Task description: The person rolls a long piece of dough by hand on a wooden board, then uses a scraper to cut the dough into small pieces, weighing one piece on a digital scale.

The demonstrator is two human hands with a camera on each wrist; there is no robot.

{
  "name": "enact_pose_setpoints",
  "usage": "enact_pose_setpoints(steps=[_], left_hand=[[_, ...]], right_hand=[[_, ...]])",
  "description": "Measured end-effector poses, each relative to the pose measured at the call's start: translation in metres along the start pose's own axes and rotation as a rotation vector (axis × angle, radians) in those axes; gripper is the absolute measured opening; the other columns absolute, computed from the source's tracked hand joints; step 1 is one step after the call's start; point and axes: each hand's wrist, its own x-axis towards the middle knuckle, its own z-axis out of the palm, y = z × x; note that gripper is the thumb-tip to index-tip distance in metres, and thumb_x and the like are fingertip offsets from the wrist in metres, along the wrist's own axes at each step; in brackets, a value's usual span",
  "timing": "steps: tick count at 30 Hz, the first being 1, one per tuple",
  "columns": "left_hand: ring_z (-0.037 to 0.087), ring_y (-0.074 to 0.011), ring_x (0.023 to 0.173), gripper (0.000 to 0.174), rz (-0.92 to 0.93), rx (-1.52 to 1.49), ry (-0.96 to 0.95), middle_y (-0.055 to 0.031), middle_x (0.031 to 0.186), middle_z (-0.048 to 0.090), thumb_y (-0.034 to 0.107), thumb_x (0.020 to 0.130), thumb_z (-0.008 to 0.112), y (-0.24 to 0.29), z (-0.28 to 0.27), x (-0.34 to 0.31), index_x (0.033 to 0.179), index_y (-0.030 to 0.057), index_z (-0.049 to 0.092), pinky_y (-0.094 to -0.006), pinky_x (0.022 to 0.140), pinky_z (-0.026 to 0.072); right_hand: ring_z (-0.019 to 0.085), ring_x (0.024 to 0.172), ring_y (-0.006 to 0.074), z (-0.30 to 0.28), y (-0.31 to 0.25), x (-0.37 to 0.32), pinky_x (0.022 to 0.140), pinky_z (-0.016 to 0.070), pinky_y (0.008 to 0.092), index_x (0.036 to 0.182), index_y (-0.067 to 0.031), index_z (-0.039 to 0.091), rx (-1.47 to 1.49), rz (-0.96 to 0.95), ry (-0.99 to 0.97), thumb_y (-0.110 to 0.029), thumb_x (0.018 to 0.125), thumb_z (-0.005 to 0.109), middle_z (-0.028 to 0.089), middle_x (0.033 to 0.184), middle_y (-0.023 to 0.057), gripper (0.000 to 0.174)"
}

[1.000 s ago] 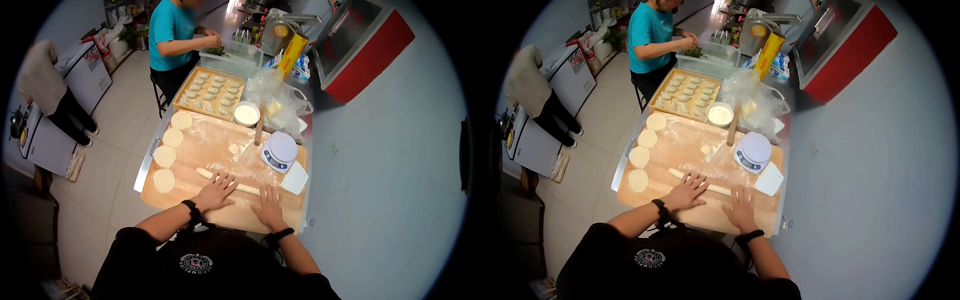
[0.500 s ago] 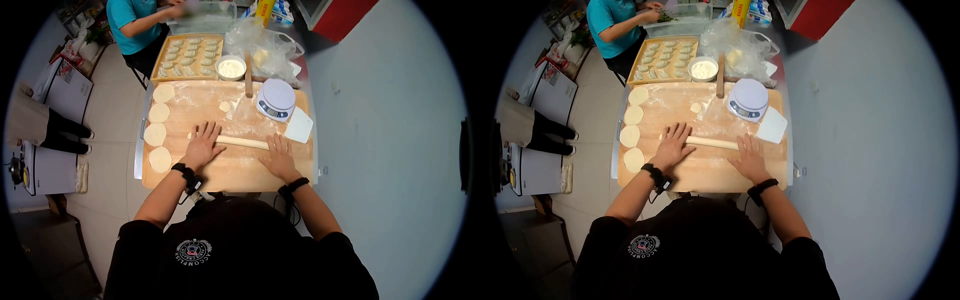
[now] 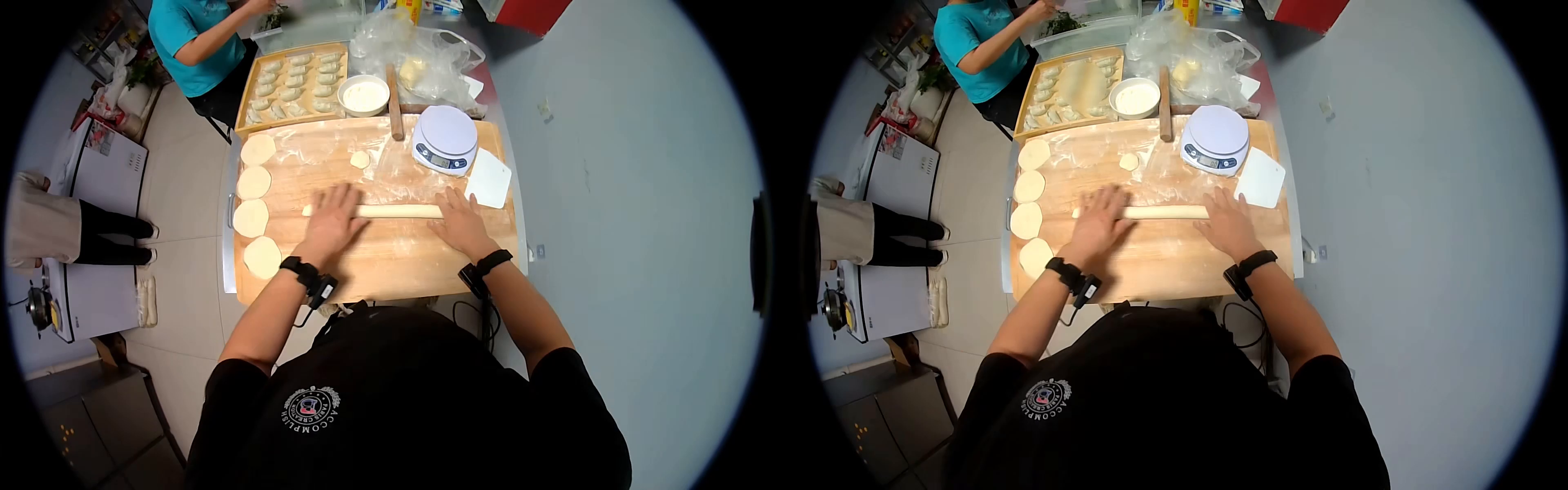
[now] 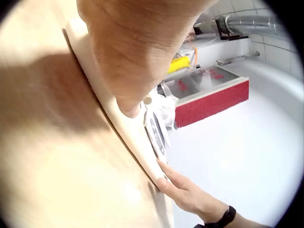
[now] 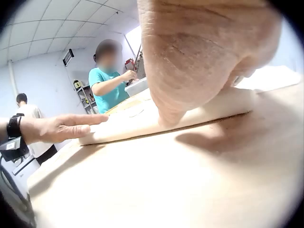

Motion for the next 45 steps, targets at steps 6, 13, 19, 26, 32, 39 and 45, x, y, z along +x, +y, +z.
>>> enact_pose_setpoints(steps=[6,13,19,26,32,39,45], left_hand=[[0.056,-0.0397,0.118,0.061,0.262,-0.339,-0.068,-0.0227,0.138,0.054,0.021,0.085,0.072,0.048,0.02,0.026,0.137,-0.0004,0.049,-0.046,0.103,0.0435],[0.058,-0.0377,0.113,0.067,0.398,-0.424,0.001,-0.0182,0.124,0.06,0.015,0.078,0.076,0.07,0.044,0.047,0.139,0.0038,0.049,-0.0475,0.101,0.0432],[0.065,-0.0412,0.101,0.058,0.259,-0.572,-0.201,-0.0207,0.108,0.069,0.026,0.084,0.073,0.085,0.043,0.063,0.138,0.0157,0.054,-0.0487,0.089,0.051],[0.069,-0.0342,0.088,0.045,0.089,-0.842,-0.061,-0.0188,0.099,0.071,0.035,0.089,0.072,0.092,0.018,0.069,0.125,0.0094,0.062,-0.0424,0.078,0.0536],[0.061,-0.0118,0.059,0.04,-0.151,-1.361,-0.23,-0.0041,0.081,0.066,0.036,0.089,0.077,0.092,-0.021,0.076,0.115,0.0078,0.067,-0.0257,0.054,0.0486],[0.062,-0.0162,0.057,0.039,-0.111,-1.039,-0.342,-0.0072,0.073,0.065,0.035,0.082,0.077,0.1,-0.039,0.054,0.101,0.0038,0.065,-0.0306,0.056,0.0508],[0.07,-0.0323,0.086,0.041,-0.22,-1.035,-0.108,-0.0174,0.091,0.073,0.032,0.08,0.075,0.103,-0.052,0.059,0.11,0.0048,0.067,-0.0399,0.08,0.0542]], right_hand=[[0.062,0.108,0.0347,-0.006,0.002,-0.001,0.085,0.0539,0.0457,0.112,-0.0073,0.066,0.05,0.109,-0.023,-0.014,0.083,0.069,0.063,0.113,0.0155,0.03],[0.066,0.097,0.0384,-0.028,0.013,-0.008,0.088,0.0519,0.0469,0.106,-0.0027,0.072,0.388,0.011,-0.065,-0.028,0.079,0.075,0.07,0.099,0.0204,0.037],[0.071,0.08,0.0238,-0.069,-0.02,0.004,0.072,0.0551,0.035,0.094,-0.003,0.072,0.614,0.111,0.033,-0.03,0.078,0.081,0.072,0.083,0.0139,0.033],[0.069,0.086,0.0207,-0.04,-0.011,0.024,0.08,0.0544,0.0303,0.101,-0.0023,0.07,1.065,0.142,0.192,-0.026,0.088,0.078,0.072,0.094,0.0091,0.029],[0.068,0.09,0.0227,-0.09,-0.062,0.038,0.092,0.0557,0.0376,0.12,-0.0041,0.055,1.993,0.214,0.162,-0.013,0.095,0.068,0.066,0.092,0.0093,0.029],[0.042,0.046,0.0124,-0.104,-0.084,0.049,0.058,0.0486,0.0283,0.077,-0.0059,0.052,1.768,0.293,0.066,-0.021,0.1,0.063,0.052,0.069,0.0031,0.029],[0.044,0.049,0.0095,-0.113,-0.114,0.045,0.056,0.0469,0.026,0.077,-0.0071,0.052,1.358,0.085,0.526,-0.015,0.097,0.068,0.05,0.063,-0.0003,0.027]])
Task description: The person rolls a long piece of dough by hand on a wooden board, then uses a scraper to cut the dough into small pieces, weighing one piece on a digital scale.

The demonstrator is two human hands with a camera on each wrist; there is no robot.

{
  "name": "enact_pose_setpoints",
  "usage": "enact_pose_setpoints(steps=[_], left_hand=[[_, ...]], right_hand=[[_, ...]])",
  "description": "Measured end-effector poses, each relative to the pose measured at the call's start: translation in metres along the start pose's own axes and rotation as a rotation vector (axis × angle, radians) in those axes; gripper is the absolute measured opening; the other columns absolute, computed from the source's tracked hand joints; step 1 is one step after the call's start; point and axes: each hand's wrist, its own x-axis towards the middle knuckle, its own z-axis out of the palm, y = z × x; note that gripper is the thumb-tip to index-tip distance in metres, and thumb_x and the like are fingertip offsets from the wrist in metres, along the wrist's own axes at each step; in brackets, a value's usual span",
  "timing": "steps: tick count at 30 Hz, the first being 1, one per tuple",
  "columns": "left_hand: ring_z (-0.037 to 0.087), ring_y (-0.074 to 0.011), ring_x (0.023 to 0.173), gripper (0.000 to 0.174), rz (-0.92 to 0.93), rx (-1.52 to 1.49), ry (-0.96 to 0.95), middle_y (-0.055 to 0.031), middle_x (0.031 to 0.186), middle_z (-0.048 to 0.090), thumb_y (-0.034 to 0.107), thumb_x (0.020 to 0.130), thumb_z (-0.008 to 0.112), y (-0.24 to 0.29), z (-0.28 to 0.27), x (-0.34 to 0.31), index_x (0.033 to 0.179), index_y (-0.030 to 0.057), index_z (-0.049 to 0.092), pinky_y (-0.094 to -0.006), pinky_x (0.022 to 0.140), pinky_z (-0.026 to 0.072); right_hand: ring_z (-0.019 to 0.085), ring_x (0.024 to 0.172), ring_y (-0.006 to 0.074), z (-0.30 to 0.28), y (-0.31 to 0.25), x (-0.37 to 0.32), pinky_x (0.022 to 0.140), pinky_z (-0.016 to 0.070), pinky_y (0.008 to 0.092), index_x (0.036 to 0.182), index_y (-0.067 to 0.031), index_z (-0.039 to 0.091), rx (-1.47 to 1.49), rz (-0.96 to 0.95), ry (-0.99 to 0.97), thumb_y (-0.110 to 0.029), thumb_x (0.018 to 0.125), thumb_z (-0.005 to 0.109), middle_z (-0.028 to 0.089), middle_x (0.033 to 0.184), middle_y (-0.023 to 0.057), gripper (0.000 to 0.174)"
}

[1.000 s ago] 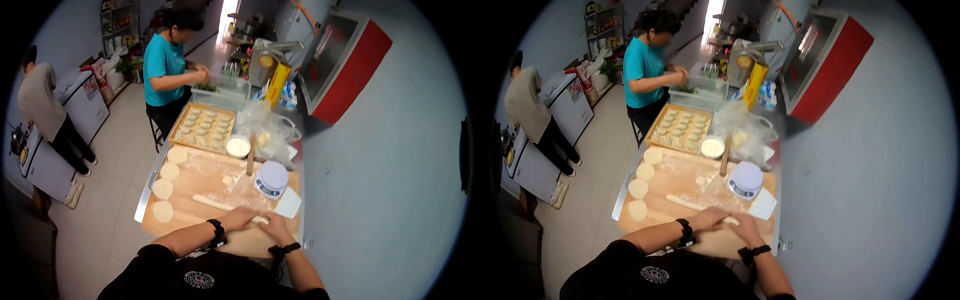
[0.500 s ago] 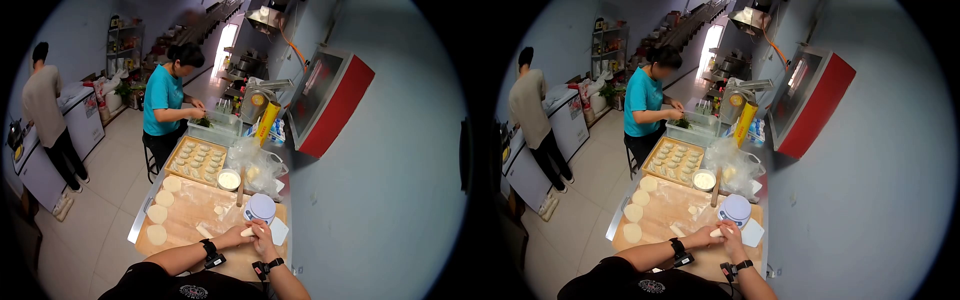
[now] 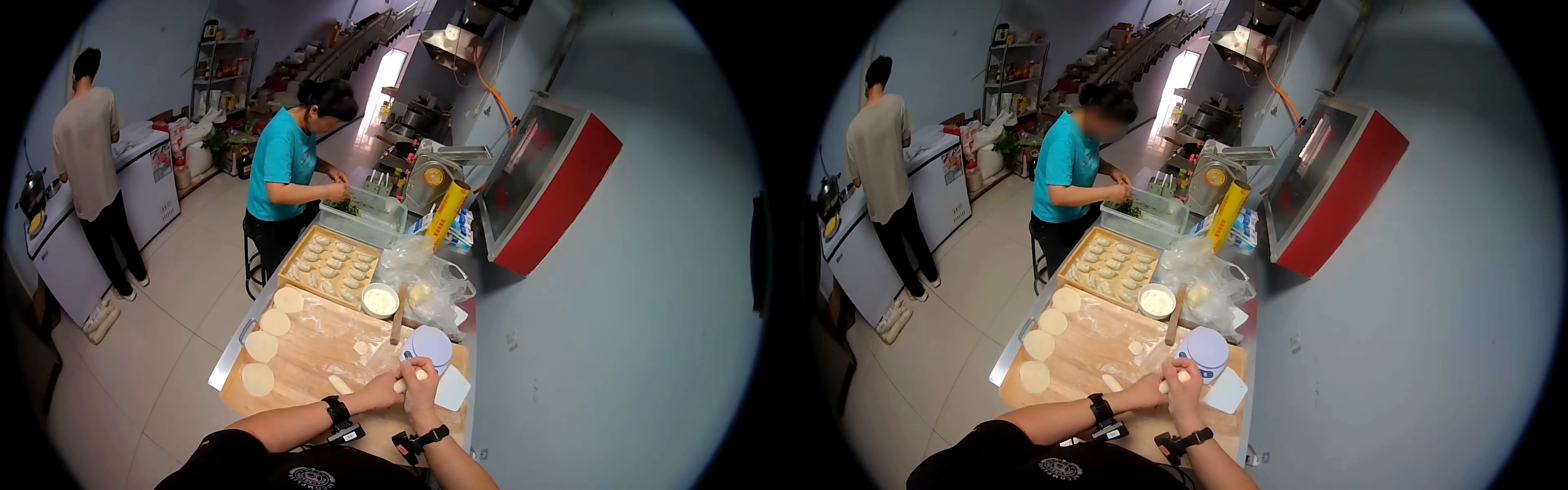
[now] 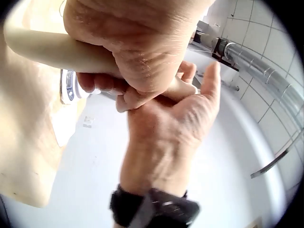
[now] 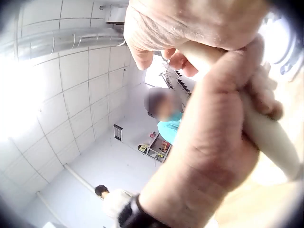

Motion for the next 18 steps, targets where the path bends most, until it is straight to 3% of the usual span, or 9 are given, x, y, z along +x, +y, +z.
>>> enact_pose_setpoints(steps=[2,4,7,10,16,18], left_hand=[[0.071,-0.0341,0.089,0.042,0.14,0.013,0.029,-0.0187,0.095,0.073,0.031,0.08,0.075,-0.006,0.002,0.006,0.112,0.0055,0.067,-0.0408,0.083,0.0538],[0.071,-0.0339,0.089,0.041,0.377,0.034,0.026,-0.0192,0.097,0.073,0.029,0.08,0.075,-0.015,0.006,0.007,0.114,0.0062,0.068,-0.0404,0.082,0.054],[0.071,-0.029,0.083,0.039,0.128,0.092,-0.093,-0.0167,0.093,0.074,0.028,0.081,0.076,-0.002,-0.001,-0.007,0.114,0.0075,0.071,-0.0379,0.079,0.0541],[0.069,-0.0225,0.077,0.033,0.063,0.038,-0.188,-0.0141,0.088,0.074,0.028,0.082,0.076,-0.007,-0.006,-0.009,0.109,0.0082,0.075,-0.0352,0.074,0.0539],[0.066,-0.0185,0.07,0.029,0.064,0.001,-0.136,-0.0121,0.079,0.073,0.032,0.082,0.077,-0.07,-0.007,-0.001,0.098,0.0076,0.077,-0.035,0.068,0.0531],[0.066,-0.019,0.066,0.032,0.128,-0.012,-0.067,-0.0111,0.075,0.072,0.035,0.081,0.078,-0.053,-0.021,-0.02,0.096,0.0067,0.077,-0.035,0.064,0.0526]], right_hand=[[0.045,0.05,0.0089,0.001,-0.005,-0.004,0.055,0.0464,0.0262,0.076,-0.0079,0.052,-0.109,-0.074,0.036,-0.011,0.095,0.07,0.049,0.062,-0.0013,0.026],[0.044,0.049,0.0085,0.0,-0.02,-0.007,0.053,0.0461,0.0264,0.076,-0.0084,0.052,0.119,0.112,-0.022,-0.01,0.095,0.07,0.049,0.061,-0.0014,0.026],[0.045,0.047,0.0092,-0.006,-0.033,-0.003,0.049,0.0457,0.0273,0.075,-0.0076,0.054,0.271,0.224,-0.02,-0.015,0.095,0.071,0.05,0.058,-0.0003,0.027],[0.043,0.045,0.0095,-0.014,-0.052,0.004,0.047,0.0458,0.0292,0.076,-0.007,0.055,0.322,0.209,0.061,-0.015,0.097,0.069,0.046,0.056,-0.0012,0.027],[0.035,0.045,0.0089,-0.041,-0.093,0.019,0.047,0.044,0.029,0.078,-0.0119,0.051,0.48,0.153,0.234,-0.016,0.099,0.065,0.036,0.056,-0.0041,0.025],[0.032,0.045,0.0081,-0.052,-0.099,0.021,0.046,0.0407,0.0281,0.077,-0.015,0.046,0.481,0.148,0.304,-0.017,0.099,0.063,0.033,0.057,-0.0047,0.028]])
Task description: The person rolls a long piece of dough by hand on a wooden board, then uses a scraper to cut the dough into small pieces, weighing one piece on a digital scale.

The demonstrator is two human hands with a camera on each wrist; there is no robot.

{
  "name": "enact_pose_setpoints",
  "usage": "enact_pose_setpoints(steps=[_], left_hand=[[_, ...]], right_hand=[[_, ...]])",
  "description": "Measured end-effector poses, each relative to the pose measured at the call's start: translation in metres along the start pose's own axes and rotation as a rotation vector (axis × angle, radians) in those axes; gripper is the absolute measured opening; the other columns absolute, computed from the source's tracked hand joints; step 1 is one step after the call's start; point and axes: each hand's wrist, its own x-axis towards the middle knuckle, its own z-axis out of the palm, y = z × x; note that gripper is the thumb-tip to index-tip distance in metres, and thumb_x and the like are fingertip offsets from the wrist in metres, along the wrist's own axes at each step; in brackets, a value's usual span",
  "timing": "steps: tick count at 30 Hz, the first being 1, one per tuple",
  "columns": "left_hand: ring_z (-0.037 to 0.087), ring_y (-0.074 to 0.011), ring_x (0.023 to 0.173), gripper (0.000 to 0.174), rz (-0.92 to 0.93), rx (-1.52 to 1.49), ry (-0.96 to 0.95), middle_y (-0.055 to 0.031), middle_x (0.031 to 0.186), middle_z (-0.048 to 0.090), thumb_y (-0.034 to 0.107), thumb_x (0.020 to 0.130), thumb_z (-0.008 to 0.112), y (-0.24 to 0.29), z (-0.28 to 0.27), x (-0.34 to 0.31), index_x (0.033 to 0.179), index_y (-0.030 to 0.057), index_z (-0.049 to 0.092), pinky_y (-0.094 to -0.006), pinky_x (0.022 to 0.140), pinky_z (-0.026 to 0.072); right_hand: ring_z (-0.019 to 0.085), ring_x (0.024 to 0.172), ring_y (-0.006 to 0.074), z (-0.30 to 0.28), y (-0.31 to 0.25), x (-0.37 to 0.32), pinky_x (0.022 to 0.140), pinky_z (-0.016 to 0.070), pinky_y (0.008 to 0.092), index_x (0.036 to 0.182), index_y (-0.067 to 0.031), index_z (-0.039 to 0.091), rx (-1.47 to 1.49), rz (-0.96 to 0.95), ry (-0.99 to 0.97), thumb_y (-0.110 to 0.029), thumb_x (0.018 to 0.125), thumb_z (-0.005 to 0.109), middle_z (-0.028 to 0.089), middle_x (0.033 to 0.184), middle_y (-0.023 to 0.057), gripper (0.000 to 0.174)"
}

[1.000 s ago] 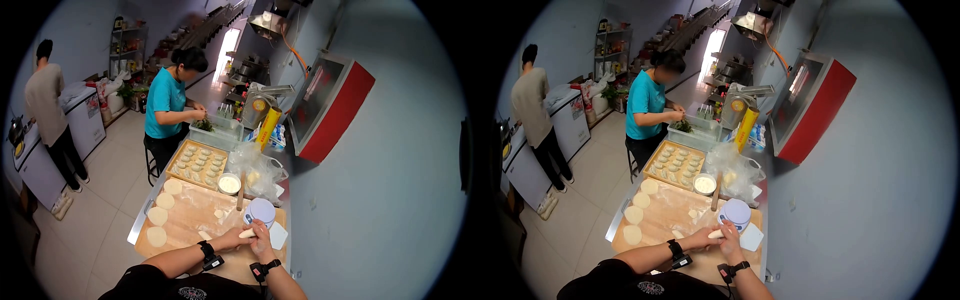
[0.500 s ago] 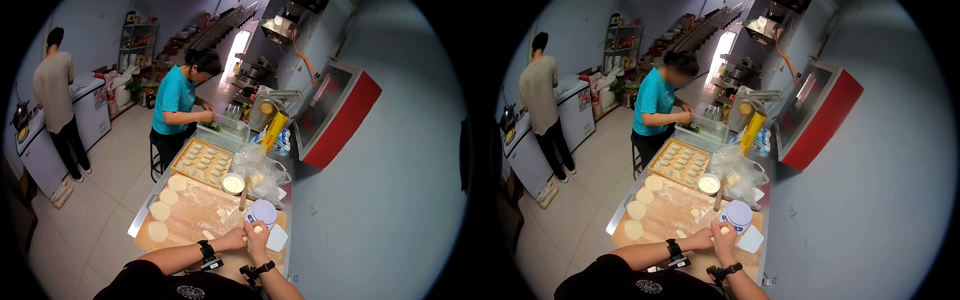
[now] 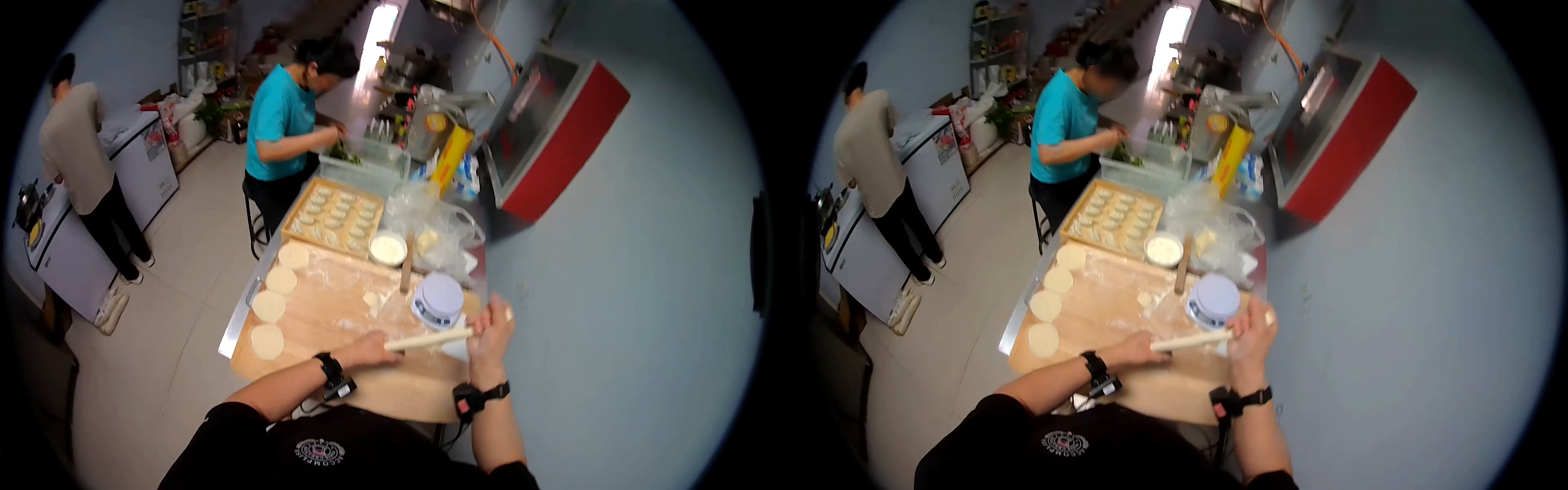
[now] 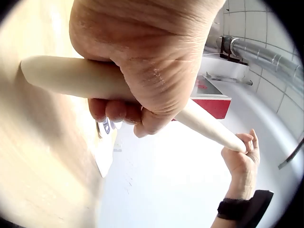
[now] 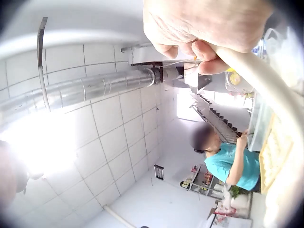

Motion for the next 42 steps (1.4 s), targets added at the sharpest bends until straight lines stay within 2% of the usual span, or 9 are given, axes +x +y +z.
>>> enact_pose_setpoints(steps=[4,8,16,19,25,28,33,37,42], left_hand=[[0.063,-0.0133,0.065,0.026,-0.212,0.01,-0.039,-0.0073,0.071,0.069,0.027,0.081,0.076,-0.029,-0.017,-0.01,0.094,0.0045,0.076,-0.0324,0.061,0.0511],[0.061,-0.011,0.068,0.017,-0.093,-0.041,-0.025,-0.0042,0.073,0.069,0.018,0.082,0.072,-0.046,-0.04,-0.026,0.093,0.0057,0.075,-0.0299,0.064,0.0504],[0.063,-0.0166,0.072,0.015,-0.264,0.363,-0.108,-0.0077,0.078,0.069,0.012,0.084,0.07,-0.027,-0.084,-0.049,0.096,0.003,0.072,-0.0321,0.072,0.0514],[0.065,-0.0218,0.076,0.021,-0.283,0.397,-0.139,-0.0113,0.082,0.07,0.014,0.083,0.071,-0.025,-0.093,-0.053,0.101,0.0043,0.071,-0.0344,0.075,0.0521],[0.068,-0.0342,0.092,0.03,-0.317,0.624,0.003,-0.0139,0.099,0.071,0.013,0.082,0.068,-0.066,-0.107,-0.071,0.111,0.007,0.07,-0.0416,0.083,0.0542],[0.066,-0.0335,0.095,0.029,-0.182,0.687,0.233,-0.0134,0.105,0.067,0.012,0.083,0.068,-0.058,-0.109,-0.079,0.112,0.008,0.068,-0.0413,0.084,0.0538],[0.062,-0.0377,0.101,0.033,0.182,0.591,0.089,-0.0142,0.108,0.064,0.014,0.08,0.074,-0.038,-0.071,-0.053,0.111,0.006,0.065,-0.0441,0.091,0.0521],[0.063,-0.0357,0.101,0.035,0.134,0.714,0.03,-0.0128,0.108,0.065,0.009,0.079,0.074,-0.054,-0.046,-0.046,0.113,0.0086,0.067,-0.0425,0.09,0.0528],[0.063,-0.0347,0.098,0.03,0.098,0.809,0.082,-0.0116,0.102,0.067,0.006,0.081,0.071,-0.061,-0.059,-0.064,0.11,0.0089,0.069,-0.0432,0.085,0.0532]], right_hand=[[0.03,0.047,0.0075,-0.024,-0.011,0.017,0.048,0.0381,0.0286,0.077,-0.0155,0.046,0.056,-0.03,0.056,-0.017,0.1,0.063,0.033,0.058,-0.0055,0.028],[0.029,0.048,0.008,-0.046,-0.014,0.021,0.052,0.0364,0.0264,0.081,-0.0134,0.046,0.102,0.007,0.104,-0.02,0.101,0.061,0.031,0.058,-0.005,0.026],[0.028,0.05,0.0097,-0.104,0.017,0.029,0.055,0.0369,0.029,0.099,-0.0077,0.052,0.234,0.115,0.207,-0.017,0.1,0.061,0.032,0.063,-0.0035,0.013],[0.037,0.053,0.011,-0.136,0.035,0.034,0.058,0.0419,0.0299,0.098,-0.0063,0.055,0.272,0.15,0.213,-0.017,0.098,0.064,0.037,0.064,-0.0022,0.015],[0.066,0.086,0.0207,-0.22,0.099,0.041,0.079,0.0537,0.0344,0.112,0.0024,0.063,-0.653,0.048,0.351,-0.017,0.092,0.068,0.068,0.092,0.0102,0.029],[0.068,0.1,0.0302,-0.23,0.103,0.034,0.088,0.0534,0.0383,0.122,0.0051,0.061,-0.993,-0.055,0.153,-0.018,0.091,0.068,0.071,0.111,0.0173,0.04],[0.056,0.122,0.0427,-0.187,0.125,-0.012,0.104,0.0447,0.046,0.124,0.0041,0.06,-1.45,-0.325,-0.341,-0.016,0.088,0.066,0.06,0.129,0.0253,0.042],[0.045,0.133,0.0433,-0.17,0.134,-0.033,0.112,0.037,0.0493,0.13,0.0031,0.057,-1.589,-0.331,-0.649,-0.016,0.088,0.064,0.051,0.141,0.0266,0.046],[0.041,0.137,0.0423,-0.181,0.137,-0.054,0.115,0.0335,0.0509,0.134,0.0035,0.054,-1.632,-0.353,-0.729,-0.018,0.089,0.064,0.047,0.145,0.0257,0.051]])
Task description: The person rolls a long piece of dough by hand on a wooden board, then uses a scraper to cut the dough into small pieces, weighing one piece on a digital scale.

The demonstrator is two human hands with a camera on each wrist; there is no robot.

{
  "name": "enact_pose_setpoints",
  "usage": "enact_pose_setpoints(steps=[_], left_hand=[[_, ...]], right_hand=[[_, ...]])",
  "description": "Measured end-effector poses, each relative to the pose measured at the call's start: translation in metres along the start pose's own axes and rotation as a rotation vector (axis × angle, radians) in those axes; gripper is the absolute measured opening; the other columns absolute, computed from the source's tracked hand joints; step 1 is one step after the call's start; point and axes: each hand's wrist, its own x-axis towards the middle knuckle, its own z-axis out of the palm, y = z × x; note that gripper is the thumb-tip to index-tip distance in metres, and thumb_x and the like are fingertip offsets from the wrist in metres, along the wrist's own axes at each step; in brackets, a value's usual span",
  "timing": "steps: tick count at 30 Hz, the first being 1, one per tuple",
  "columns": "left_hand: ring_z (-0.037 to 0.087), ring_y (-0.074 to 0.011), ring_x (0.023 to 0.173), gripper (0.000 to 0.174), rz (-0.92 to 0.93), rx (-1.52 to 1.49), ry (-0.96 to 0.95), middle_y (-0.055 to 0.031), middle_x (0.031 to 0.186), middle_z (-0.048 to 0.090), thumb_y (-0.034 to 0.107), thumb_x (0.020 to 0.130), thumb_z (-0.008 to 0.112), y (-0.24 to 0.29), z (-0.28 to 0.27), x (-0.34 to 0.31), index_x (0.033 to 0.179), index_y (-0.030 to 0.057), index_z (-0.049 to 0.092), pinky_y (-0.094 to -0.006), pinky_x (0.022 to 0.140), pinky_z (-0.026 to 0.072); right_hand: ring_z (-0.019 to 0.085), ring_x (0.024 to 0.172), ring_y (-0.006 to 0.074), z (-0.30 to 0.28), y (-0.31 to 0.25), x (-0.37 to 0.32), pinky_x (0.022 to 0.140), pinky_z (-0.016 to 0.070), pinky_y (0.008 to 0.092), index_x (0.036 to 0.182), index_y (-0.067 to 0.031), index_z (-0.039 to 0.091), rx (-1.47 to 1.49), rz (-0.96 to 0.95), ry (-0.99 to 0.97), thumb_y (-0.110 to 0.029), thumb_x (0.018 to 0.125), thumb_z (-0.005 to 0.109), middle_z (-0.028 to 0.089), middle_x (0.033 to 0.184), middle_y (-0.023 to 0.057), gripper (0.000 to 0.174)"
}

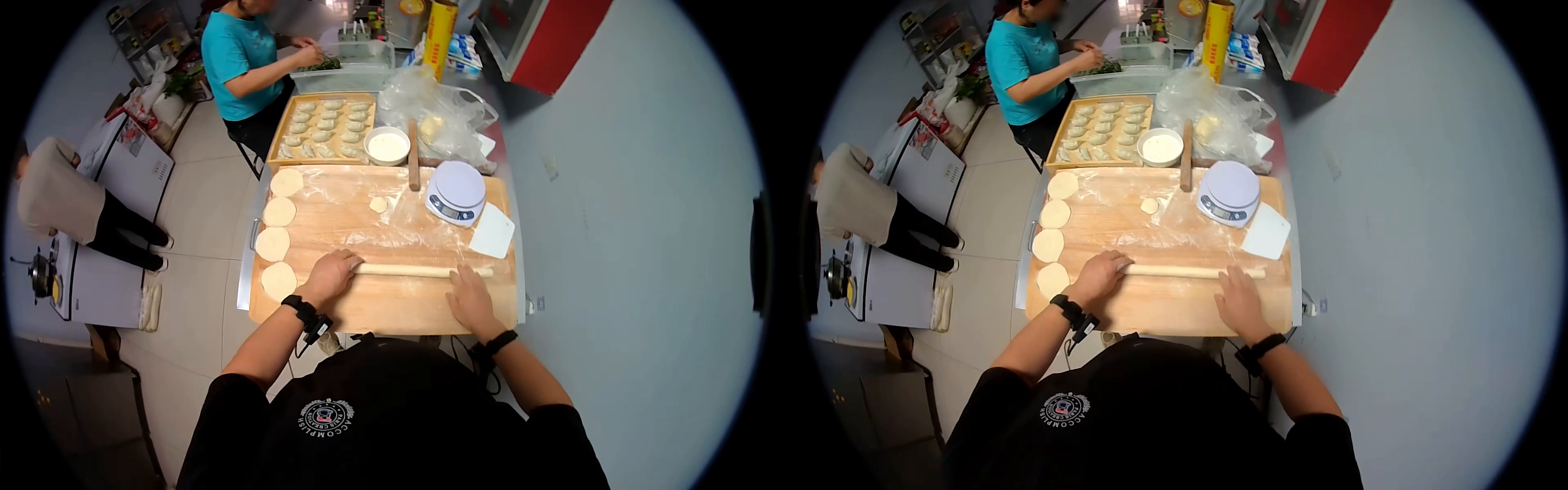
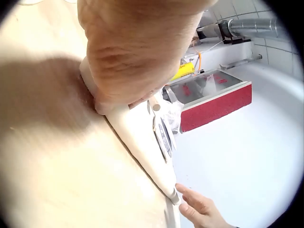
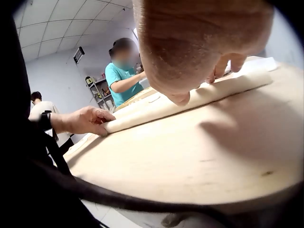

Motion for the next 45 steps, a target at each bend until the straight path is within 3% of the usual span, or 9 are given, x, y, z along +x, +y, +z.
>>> enact_pose_setpoints(steps=[4,6,8,11,19,24,30,40,45], left_hand=[[0.062,-0.037,0.105,0.039,0.083,0.008,-0.017,-0.0143,0.115,0.065,0.01,0.08,0.072,0.012,-0.028,-0.005,0.118,0.0079,0.064,-0.0456,0.092,0.0515],[0.055,-0.039,0.123,0.046,0.172,-0.06,0.004,-0.0186,0.134,0.057,0.014,0.085,0.071,0.024,-0.022,-0.003,0.129,0.0078,0.059,-0.049,0.106,0.0439],[0.053,-0.0394,0.125,0.041,0.303,-0.073,0.046,-0.0187,0.134,0.057,0.014,0.089,0.067,0.041,-0.006,0.004,0.129,0.0079,0.059,-0.0499,0.108,0.0417],[0.051,-0.0397,0.128,0.034,0.241,-0.084,0.02,-0.019,0.133,0.058,0.016,0.093,0.063,0.062,-0.015,0.01,0.127,0.0099,0.061,-0.0506,0.11,0.0396],[0.06,-0.0434,0.116,0.026,-0.543,0.012,0.569,-0.0226,0.127,0.063,0.016,0.096,0.059,-0.076,-0.043,-0.078,0.116,0.0004,0.066,-0.0474,0.102,0.048],[0.068,-0.0409,0.102,0.035,-0.97,-0.123,0.486,-0.0251,0.109,0.07,0.025,0.095,0.063,-0.126,-0.073,-0.088,0.114,-0.0038,0.067,-0.0453,0.091,0.0532],[0.072,-0.024,0.082,0.027,-1.109,-0.375,0.534,-0.014,0.088,0.074,0.02,0.085,0.074,-0.163,-0.06,-0.075,0.101,-0.0024,0.072,-0.037,0.076,0.0558],[0.063,-0.0165,0.066,0.012,-1.075,-0.605,0.836,-0.0059,0.075,0.069,0.01,0.078,0.075,-0.186,-0.045,-0.085,0.082,-0.0001,0.07,-0.0321,0.064,0.0517],[0.06,-0.013,0.067,0.012,-0.835,-0.424,0.851,-0.0031,0.077,0.066,0.013,0.093,0.065,-0.156,-0.049,-0.067,0.094,0.001,0.063,-0.0308,0.061,0.0485]], right_hand=[[0.039,0.14,0.0416,0.001,-0.014,-0.007,0.116,0.0312,0.0522,0.138,0.0045,0.051,-0.038,-0.024,-0.002,-0.02,0.09,0.064,0.045,0.147,0.0261,0.055],[0.036,0.143,0.0407,0.006,-0.025,-0.003,0.118,0.0281,0.0523,0.142,0.0049,0.046,-0.063,-0.057,-0.032,-0.024,0.09,0.065,0.041,0.15,0.0263,0.062],[0.034,0.144,0.04,0.006,-0.038,0.003,0.12,0.0261,0.0516,0.144,0.0048,0.044,-0.073,-0.108,-0.06,-0.026,0.09,0.066,0.04,0.151,0.0262,0.066],[0.03,0.146,0.0388,0.016,-0.037,0.011,0.121,0.0213,0.054,0.146,0.0011,0.044,-0.053,-0.07,-0.069,-0.029,0.09,0.067,0.038,0.153,0.0252,0.068],[0.029,0.145,0.0464,0.031,-0.001,-0.02,0.119,0.0181,0.0618,0.146,0.001,0.044,-0.135,0.032,0.086,-0.026,0.089,0.065,0.034,0.154,0.0298,0.066],[0.028,0.146,0.0453,0.047,0.005,-0.023,0.12,0.0168,0.0624,0.148,-0.0018,0.044,-0.158,0.073,0.17,-0.026,0.089,0.063,0.033,0.156,0.0276,0.066],[0.028,0.146,0.0455,0.044,0.003,-0.022,0.12,0.0176,0.062,0.148,-0.0015,0.044,-0.152,0.08,0.149,-0.024,0.089,0.062,0.033,0.156,0.0276,0.066],[0.032,0.143,0.0449,0.047,0.003,-0.024,0.12,0.0214,0.0598,0.145,-0.0016,0.046,-0.168,0.046,0.223,-0.021,0.089,0.061,0.037,0.153,0.0269,0.062],[0.033,0.143,0.0443,0.045,0.002,-0.024,0.12,0.022,0.0587,0.144,-0.002,0.048,-0.163,0.056,0.214,-0.021,0.089,0.061,0.038,0.153,0.0257,0.06]])
